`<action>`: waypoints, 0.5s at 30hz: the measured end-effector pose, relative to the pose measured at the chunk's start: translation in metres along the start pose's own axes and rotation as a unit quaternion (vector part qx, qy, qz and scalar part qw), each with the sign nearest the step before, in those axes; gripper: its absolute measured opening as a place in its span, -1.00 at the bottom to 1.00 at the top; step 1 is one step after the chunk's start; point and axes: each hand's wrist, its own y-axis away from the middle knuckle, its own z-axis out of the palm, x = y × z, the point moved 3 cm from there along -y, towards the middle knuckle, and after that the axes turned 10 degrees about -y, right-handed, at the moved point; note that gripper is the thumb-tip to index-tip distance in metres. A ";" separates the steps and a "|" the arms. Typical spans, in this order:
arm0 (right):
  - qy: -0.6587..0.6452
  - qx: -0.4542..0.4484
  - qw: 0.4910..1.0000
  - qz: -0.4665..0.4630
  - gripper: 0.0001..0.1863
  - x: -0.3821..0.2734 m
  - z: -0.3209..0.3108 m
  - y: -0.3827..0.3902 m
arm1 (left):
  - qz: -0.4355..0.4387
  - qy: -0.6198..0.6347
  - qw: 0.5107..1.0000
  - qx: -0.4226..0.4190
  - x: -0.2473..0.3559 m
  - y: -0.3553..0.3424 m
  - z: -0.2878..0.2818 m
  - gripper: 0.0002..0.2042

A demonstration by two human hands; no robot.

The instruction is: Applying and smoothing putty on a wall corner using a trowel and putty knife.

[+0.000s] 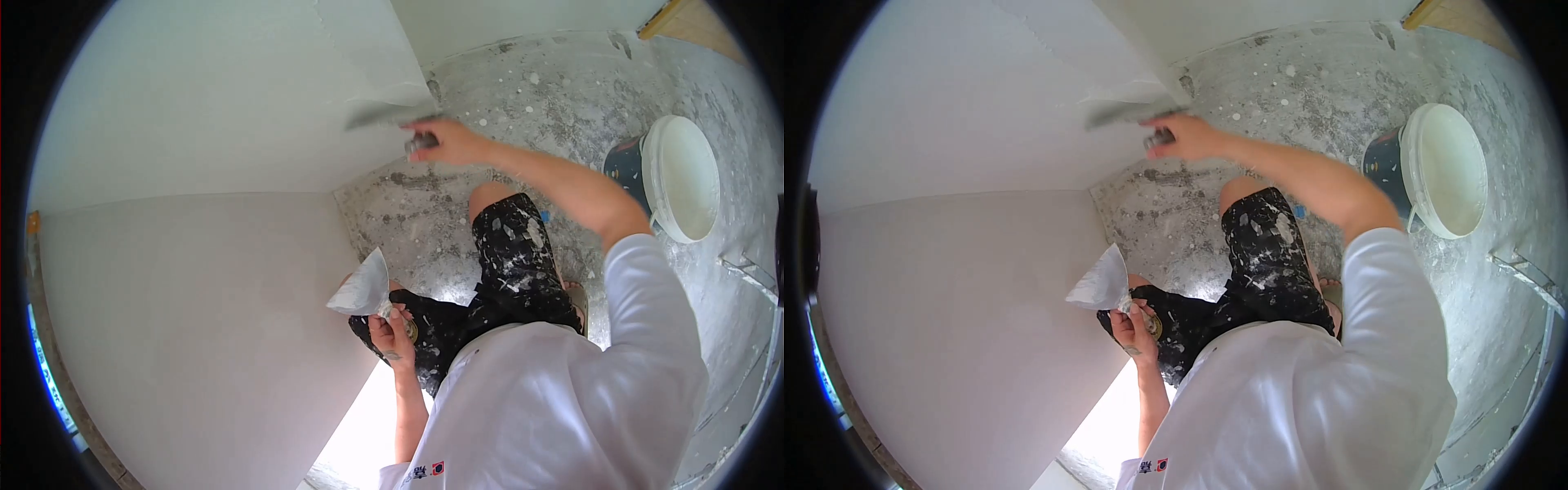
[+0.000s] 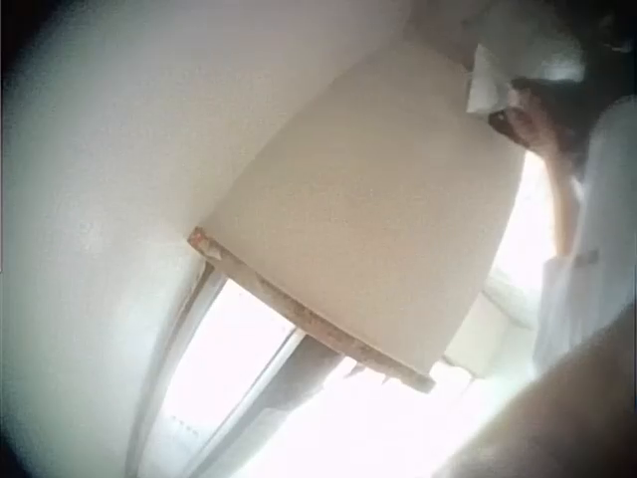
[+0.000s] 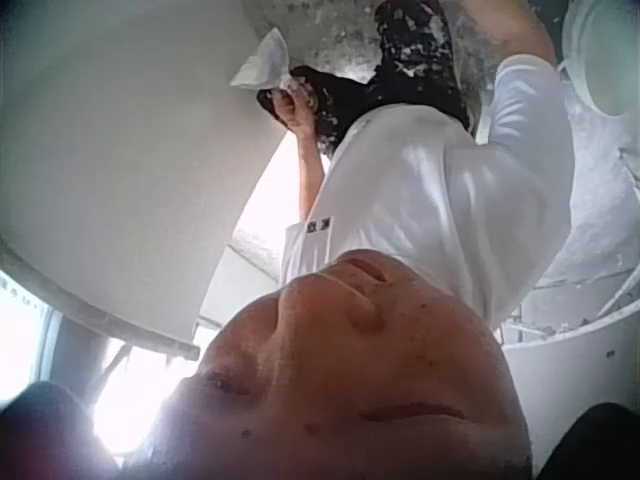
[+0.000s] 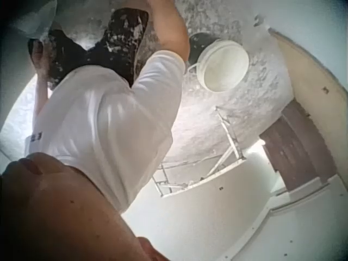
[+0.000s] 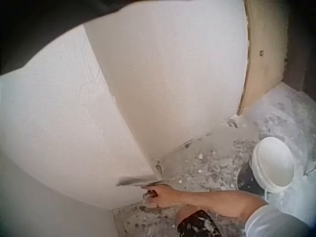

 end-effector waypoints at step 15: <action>-0.038 -0.009 0.998 0.055 -0.56 0.066 -0.002 0.031 | -0.017 -0.017 1.000 -0.007 0.008 -0.002 0.006 -0.83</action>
